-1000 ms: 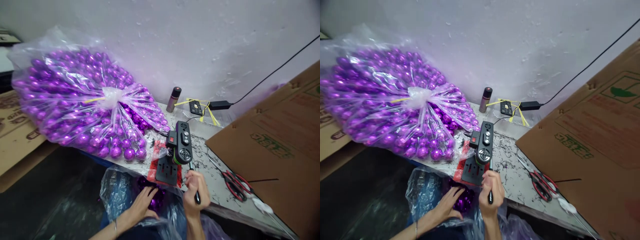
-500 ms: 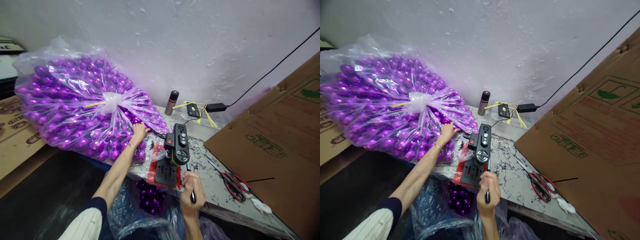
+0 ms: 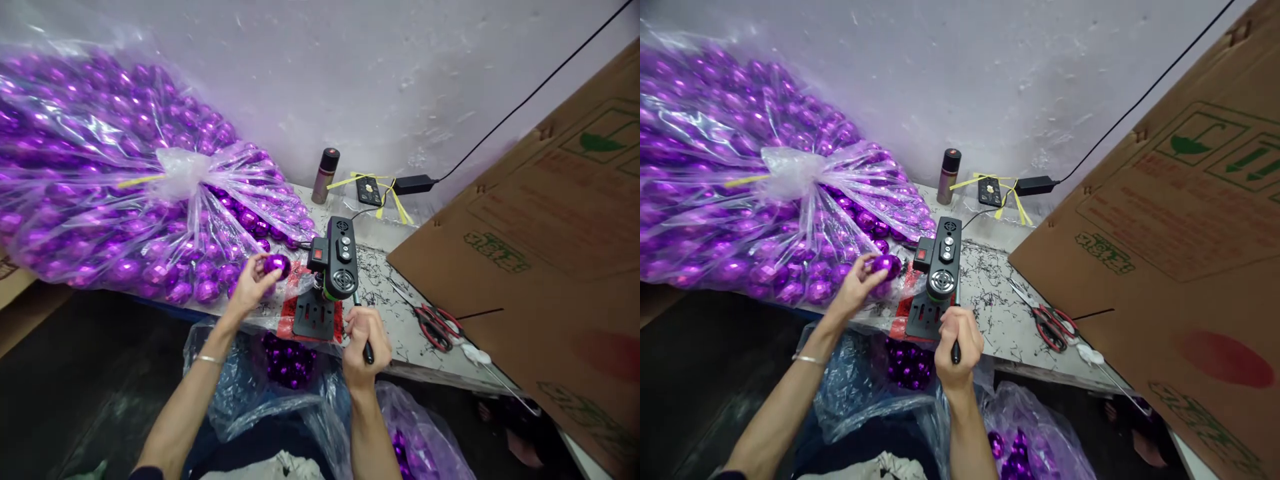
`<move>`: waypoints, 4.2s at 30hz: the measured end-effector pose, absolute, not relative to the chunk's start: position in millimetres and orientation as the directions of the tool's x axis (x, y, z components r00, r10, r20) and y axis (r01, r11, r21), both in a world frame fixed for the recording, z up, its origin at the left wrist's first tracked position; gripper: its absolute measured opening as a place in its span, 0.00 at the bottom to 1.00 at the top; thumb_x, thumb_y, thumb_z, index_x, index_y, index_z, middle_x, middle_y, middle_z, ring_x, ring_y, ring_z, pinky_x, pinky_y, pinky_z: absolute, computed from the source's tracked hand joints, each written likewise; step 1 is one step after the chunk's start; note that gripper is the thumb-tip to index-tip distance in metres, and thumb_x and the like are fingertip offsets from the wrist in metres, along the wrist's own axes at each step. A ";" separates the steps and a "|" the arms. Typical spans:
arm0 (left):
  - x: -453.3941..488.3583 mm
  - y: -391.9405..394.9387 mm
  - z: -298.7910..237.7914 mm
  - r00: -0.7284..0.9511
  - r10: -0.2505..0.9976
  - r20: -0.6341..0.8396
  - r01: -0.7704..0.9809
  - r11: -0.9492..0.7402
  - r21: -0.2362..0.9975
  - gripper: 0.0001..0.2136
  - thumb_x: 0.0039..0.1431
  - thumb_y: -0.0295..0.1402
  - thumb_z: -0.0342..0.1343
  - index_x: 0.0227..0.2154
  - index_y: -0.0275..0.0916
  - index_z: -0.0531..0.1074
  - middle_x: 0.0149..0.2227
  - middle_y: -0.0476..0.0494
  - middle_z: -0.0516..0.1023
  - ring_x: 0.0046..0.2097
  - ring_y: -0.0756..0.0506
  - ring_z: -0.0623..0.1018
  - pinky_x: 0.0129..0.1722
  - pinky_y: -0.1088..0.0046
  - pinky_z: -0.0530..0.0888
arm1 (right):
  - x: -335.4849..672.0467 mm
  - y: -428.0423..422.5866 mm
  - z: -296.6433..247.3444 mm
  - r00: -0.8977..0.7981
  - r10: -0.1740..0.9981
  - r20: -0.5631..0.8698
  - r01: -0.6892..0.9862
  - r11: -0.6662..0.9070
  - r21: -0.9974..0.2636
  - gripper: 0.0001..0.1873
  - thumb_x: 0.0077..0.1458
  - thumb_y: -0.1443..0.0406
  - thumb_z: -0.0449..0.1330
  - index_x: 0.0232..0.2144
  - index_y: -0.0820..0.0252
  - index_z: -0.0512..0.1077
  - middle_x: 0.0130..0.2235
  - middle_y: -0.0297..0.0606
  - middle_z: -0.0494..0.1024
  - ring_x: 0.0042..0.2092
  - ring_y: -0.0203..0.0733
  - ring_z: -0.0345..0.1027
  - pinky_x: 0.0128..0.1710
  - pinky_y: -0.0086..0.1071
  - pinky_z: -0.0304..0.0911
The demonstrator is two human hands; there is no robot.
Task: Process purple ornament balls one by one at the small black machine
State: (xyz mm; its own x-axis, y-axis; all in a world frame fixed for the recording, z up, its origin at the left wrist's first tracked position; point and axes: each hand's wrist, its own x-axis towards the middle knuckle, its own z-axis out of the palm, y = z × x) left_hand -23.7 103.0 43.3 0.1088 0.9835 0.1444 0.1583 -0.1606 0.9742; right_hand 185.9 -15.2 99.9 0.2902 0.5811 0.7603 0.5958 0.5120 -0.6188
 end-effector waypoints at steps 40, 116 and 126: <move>71.7 50.9 -39.5 0.222 0.883 0.413 0.463 -0.469 0.753 0.24 0.59 0.39 0.66 0.57 0.40 0.70 0.52 0.37 0.80 0.56 0.36 0.79 0.60 0.50 0.72 | 188.8 -18.7 95.2 0.258 0.582 0.771 0.638 0.496 -0.589 0.15 0.66 0.72 0.51 0.26 0.56 0.66 0.28 0.33 0.72 0.31 0.37 0.68 0.31 0.33 0.62; 43.3 31.5 -23.8 0.229 0.945 0.233 0.298 -0.296 0.908 0.26 0.60 0.41 0.65 0.59 0.40 0.67 0.56 0.36 0.79 0.56 0.37 0.81 0.56 0.57 0.78 | 180.7 -11.4 110.3 0.343 0.590 0.731 0.542 0.511 -0.667 0.17 0.68 0.71 0.50 0.25 0.57 0.64 0.26 0.31 0.68 0.31 0.34 0.65 0.31 0.32 0.59; 55.3 50.0 -29.0 0.296 0.899 0.321 0.406 -0.423 0.810 0.27 0.61 0.39 0.65 0.60 0.40 0.66 0.56 0.35 0.78 0.58 0.35 0.79 0.58 0.53 0.76 | 182.4 -15.3 101.9 0.328 0.592 0.736 0.576 0.493 -0.652 0.16 0.67 0.71 0.51 0.26 0.56 0.65 0.27 0.31 0.68 0.31 0.35 0.65 0.31 0.33 0.59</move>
State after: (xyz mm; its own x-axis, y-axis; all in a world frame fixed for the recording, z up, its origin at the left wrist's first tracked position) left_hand 55.3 50.0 -29.0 0.2964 0.8994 0.3213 0.4057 -0.4232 0.8102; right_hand 182.4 -15.3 101.9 0.3284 0.5915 0.7364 0.5759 0.4925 -0.6525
